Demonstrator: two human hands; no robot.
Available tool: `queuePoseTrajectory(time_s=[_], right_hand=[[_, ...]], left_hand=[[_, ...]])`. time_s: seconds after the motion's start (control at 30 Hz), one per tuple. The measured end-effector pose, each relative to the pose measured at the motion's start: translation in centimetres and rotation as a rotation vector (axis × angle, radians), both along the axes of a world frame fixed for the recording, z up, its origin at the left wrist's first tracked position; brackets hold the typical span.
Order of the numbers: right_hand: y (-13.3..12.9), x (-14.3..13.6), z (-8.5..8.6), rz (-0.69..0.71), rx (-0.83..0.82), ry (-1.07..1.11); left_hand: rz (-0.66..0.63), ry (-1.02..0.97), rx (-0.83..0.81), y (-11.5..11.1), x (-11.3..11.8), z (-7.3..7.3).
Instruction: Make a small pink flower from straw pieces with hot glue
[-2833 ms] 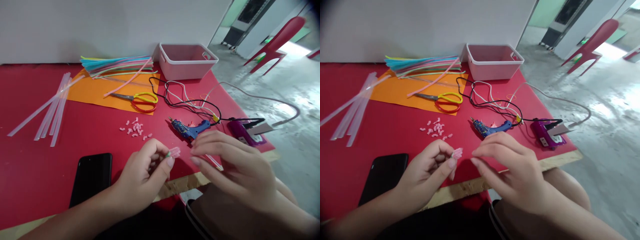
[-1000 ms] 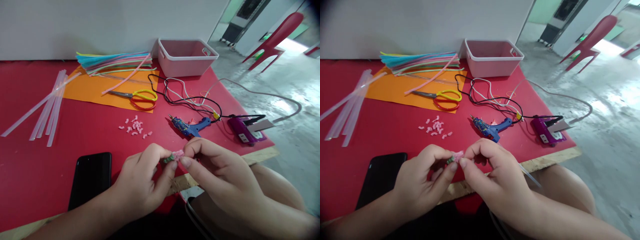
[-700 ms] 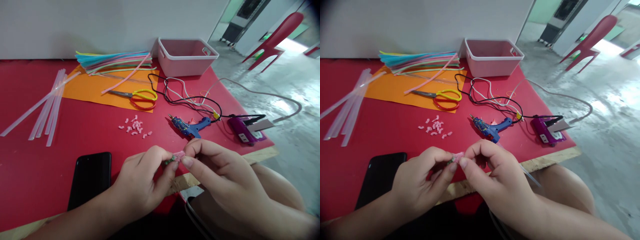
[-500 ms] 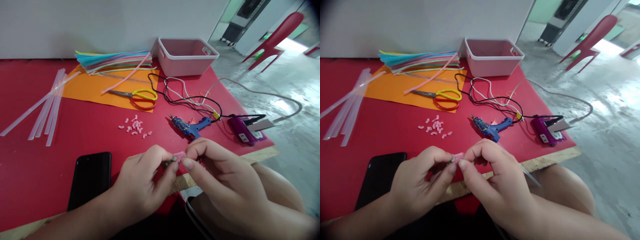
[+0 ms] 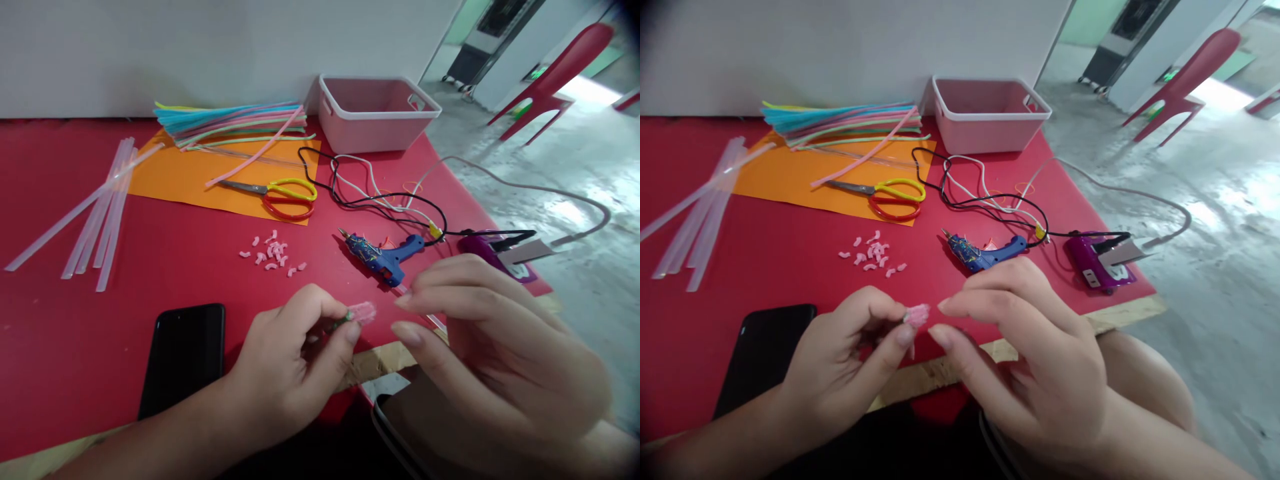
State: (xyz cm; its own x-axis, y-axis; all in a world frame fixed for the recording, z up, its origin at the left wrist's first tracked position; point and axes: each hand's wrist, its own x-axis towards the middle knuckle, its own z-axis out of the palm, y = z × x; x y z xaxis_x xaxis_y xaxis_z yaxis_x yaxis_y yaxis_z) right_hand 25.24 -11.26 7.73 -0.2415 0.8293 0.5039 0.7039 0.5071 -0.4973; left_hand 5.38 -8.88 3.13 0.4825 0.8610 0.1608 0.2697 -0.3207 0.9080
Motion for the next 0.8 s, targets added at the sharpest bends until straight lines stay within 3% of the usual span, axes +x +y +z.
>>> queuePoseTrajectory(time_s=[0.13,0.33,0.47,0.67,0.8], right_hand=[[0.3,0.2,-0.1,0.065,-0.033,-0.033],[0.2,-0.2,-0.3,0.04,-0.053,-0.023],[0.4,0.1,-0.1,0.008,-0.105,0.013],[3.6,1.6,-1.4,-0.091,-0.063,0.003],[6.6,1.4,-3.7,0.017,-0.173,-0.172]], left_hand=[[-0.067,-0.07,-0.104,-0.1,-0.1,-0.2],[-0.088,-0.012,-0.094,0.1,-0.1,-0.2],[-0.081,-0.054,-0.182,0.1,0.1,-0.2],[0.081,-0.352,-0.453,2.3,0.3,-0.4],[0.31,-0.602,-0.521,5.2,-0.4,-0.6]])
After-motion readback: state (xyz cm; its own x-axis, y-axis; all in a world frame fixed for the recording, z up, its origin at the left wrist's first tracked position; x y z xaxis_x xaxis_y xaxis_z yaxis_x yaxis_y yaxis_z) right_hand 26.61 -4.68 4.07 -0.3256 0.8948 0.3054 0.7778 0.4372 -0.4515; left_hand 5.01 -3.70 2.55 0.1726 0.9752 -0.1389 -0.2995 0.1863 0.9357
